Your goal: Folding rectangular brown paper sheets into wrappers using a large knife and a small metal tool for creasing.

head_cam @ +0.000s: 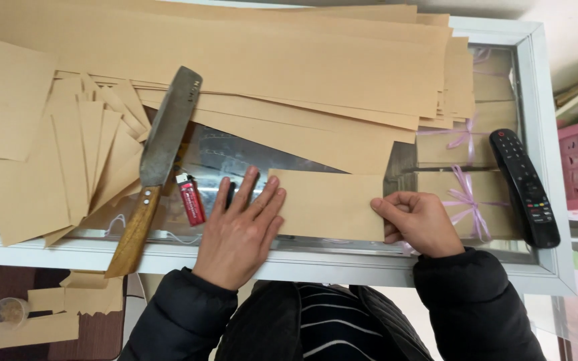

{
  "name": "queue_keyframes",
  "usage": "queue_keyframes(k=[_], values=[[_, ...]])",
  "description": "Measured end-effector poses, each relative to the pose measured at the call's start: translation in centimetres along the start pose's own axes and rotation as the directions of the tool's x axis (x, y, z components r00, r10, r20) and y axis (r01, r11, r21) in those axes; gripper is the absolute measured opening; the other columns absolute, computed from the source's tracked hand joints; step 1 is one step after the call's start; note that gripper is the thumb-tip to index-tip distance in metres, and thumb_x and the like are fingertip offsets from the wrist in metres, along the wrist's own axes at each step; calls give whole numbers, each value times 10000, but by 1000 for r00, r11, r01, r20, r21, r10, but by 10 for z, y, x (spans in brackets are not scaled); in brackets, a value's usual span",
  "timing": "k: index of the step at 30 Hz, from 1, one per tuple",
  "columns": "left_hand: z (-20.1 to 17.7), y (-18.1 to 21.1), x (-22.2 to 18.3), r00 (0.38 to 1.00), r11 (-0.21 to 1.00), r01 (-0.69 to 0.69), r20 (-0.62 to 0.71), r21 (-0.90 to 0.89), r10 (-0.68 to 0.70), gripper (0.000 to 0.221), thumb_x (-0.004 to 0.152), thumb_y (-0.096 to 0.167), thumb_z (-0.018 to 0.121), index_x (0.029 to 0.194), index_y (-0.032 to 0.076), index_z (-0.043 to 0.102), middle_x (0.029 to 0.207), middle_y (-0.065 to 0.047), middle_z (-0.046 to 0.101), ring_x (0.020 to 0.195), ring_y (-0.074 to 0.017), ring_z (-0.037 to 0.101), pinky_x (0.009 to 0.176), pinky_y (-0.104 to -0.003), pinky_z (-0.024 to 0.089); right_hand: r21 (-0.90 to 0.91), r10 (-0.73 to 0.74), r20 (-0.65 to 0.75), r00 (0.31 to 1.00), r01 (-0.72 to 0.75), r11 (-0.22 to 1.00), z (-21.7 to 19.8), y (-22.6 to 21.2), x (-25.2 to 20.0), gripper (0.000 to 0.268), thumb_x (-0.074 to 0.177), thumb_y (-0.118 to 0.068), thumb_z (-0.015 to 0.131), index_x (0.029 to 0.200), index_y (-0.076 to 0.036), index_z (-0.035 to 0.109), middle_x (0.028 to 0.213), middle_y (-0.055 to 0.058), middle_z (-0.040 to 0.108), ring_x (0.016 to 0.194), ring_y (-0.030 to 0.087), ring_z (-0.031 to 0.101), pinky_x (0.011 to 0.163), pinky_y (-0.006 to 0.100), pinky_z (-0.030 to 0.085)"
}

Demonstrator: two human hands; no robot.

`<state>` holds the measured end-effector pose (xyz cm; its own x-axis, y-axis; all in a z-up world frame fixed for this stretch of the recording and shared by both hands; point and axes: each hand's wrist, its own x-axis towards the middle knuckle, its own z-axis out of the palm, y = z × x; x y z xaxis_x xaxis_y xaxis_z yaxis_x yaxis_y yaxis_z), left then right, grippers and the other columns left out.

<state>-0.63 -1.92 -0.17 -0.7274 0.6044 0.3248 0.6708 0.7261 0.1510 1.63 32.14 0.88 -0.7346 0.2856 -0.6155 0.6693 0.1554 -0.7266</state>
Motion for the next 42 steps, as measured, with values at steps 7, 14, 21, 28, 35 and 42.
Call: queue_keyframes(k=[7, 14, 21, 28, 35, 42], values=[[3, 0, -2, 1000, 998, 30, 13, -55, -29, 527, 1206, 386, 491, 1665, 149, 595, 1712, -57, 607, 1697, -389, 367, 1366, -643, 260, -7, -1, 0, 1000, 1, 1000, -7, 11, 9, 296, 1048, -202, 857, 951, 68, 788, 641, 187, 675, 560, 258, 636, 567, 394, 636], [12, 7, 11, 988, 983, 97, 134, -154, -77, 588, 1225, 492, 389, 1646, 148, 613, 1755, -97, 547, 1715, -403, 314, 1352, -697, 118, -298, -116, -85, 990, 86, 951, -19, -10, 0, 315, 1024, -240, 860, 976, 70, 877, 529, 212, 721, 455, 304, 726, 505, 406, 658], [6, 6, 10, 999, 992, 5, -42, -125, -10, 630, 1201, 530, 474, 1623, 91, 634, 1707, -108, 609, 1671, -386, 420, 1371, -655, 235, -833, -850, 116, 513, 517, 199, 28, -22, -24, 289, 1065, -337, 745, 1156, -73, 821, 1096, 121, 813, 1024, 368, 730, 1009, 511, 561], [6, -1, 8, 996, 992, -13, -92, -122, 1, 595, 1195, 497, 532, 1590, 78, 681, 1672, -110, 654, 1655, -382, 453, 1364, -660, 249, -689, -870, 265, 417, 713, 132, 107, -30, -32, 398, 1078, -292, 723, 1397, -55, 761, 1277, 109, 784, 1124, 319, 722, 1018, 452, 576], [-22, -13, 0, 999, 998, -5, -31, -63, 3, 690, 1212, 559, 400, 1724, 106, 490, 1634, -117, 682, 1671, -374, 442, 1390, -641, 195, -829, -850, 266, 455, 558, 39, 112, -31, -36, 426, 1089, -419, 661, 1408, -154, 760, 1224, 19, 808, 1034, 290, 752, 888, 458, 577], [-37, -36, -40, 870, 862, 490, -16, 128, -492, 550, 1153, 487, 550, 1520, 100, 684, 1332, -114, 766, 1063, -263, 664, 776, -428, 600, -830, -818, 350, 457, 556, -44, 110, -23, -39, 516, 1082, -517, 641, 1514, -246, 718, 1318, 0, 757, 1137, 277, 730, 979, 466, 540]])
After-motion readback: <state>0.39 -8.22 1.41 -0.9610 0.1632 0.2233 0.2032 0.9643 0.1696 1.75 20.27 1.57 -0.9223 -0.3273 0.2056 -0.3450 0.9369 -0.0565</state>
